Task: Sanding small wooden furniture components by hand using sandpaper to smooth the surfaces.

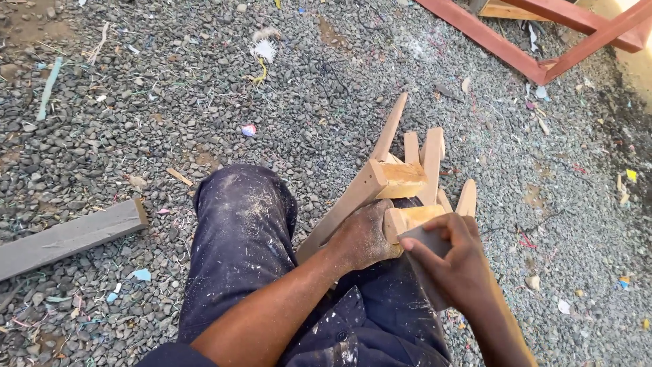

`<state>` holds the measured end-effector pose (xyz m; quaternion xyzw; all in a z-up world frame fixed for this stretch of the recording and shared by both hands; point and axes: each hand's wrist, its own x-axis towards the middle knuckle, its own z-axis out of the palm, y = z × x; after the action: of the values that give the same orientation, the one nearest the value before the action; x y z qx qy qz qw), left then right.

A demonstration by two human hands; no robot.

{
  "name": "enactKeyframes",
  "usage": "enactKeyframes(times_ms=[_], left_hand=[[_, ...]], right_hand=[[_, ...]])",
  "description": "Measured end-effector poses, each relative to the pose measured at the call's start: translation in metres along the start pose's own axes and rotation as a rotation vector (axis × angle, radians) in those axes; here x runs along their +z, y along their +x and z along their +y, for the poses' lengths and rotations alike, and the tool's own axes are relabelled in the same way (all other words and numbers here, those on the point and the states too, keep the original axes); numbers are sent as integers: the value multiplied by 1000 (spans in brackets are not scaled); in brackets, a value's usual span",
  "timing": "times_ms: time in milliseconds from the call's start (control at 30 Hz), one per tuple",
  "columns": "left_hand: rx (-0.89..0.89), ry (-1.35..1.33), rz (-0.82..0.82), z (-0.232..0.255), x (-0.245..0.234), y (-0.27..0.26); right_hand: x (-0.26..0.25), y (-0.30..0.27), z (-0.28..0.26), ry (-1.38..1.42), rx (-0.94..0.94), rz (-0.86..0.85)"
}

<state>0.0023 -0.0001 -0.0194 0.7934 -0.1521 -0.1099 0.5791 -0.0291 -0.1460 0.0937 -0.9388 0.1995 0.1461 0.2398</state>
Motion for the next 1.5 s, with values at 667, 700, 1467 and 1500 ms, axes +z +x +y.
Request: enactKeyframes(times_ms=[667, 700, 1467, 1500], left_hand=[[-171, -62, -44, 13, -6, -2], [-176, -53, -39, 13, -7, -3], [-44, 1, 76, 3, 0, -10], [-23, 18, 90, 0, 2, -9]], right_hand=[[21, 30, 57, 214, -208, 384], [24, 25, 53, 167, -265, 406], [54, -1, 58, 265, -374, 376], [47, 7, 62, 274, -312, 407]])
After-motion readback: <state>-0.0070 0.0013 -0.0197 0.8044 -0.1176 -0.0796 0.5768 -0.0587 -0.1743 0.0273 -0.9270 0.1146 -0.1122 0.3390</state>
